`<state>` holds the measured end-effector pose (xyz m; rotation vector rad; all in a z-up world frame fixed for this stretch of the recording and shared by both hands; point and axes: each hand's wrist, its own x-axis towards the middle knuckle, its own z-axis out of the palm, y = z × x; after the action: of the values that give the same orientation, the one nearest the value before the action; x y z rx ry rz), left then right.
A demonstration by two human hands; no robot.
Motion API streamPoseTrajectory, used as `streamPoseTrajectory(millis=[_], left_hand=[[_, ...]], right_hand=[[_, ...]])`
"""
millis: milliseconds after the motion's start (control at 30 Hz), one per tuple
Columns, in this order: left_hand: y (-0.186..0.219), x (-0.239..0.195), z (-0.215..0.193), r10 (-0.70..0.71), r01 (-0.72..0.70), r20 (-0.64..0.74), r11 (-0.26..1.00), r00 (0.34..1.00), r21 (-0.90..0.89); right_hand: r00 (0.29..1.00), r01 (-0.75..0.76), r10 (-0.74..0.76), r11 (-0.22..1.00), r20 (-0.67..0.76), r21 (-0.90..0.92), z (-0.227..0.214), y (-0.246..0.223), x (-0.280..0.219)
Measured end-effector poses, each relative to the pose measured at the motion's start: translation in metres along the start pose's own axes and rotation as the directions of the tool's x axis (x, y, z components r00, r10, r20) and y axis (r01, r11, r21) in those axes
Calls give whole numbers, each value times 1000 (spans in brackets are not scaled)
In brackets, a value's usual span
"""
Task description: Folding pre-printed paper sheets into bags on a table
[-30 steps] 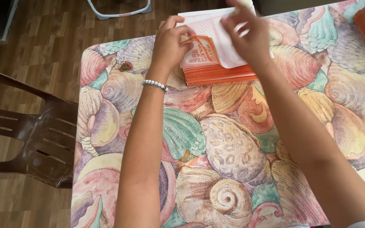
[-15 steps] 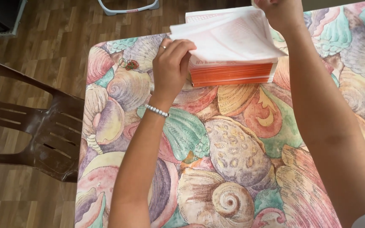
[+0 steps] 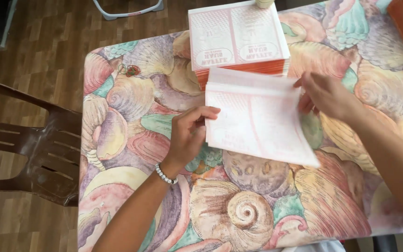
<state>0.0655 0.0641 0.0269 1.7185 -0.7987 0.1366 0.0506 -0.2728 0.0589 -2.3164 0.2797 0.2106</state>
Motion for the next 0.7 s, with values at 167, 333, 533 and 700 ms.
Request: streamPoseTrajectory(millis=[167,333,533,700], left_hand=[[-10,-1,27,-389,366,-110,913,915,-180],[14,-4,39,-319,301,-145,944,937,-132],[14,-2,31,-656,563,-66,691,752,-453],[-50,-23,30,-693,633,146,526,706,-568]], right_hand=[[999,-47,41,859,23,511,26,49,-31],[989,85,-13,867,-147,491,31,53,-45],[949,303,-199,794,-245,527,39,71,-44],[932,362,-285,768,-225,528,44,81,-38]])
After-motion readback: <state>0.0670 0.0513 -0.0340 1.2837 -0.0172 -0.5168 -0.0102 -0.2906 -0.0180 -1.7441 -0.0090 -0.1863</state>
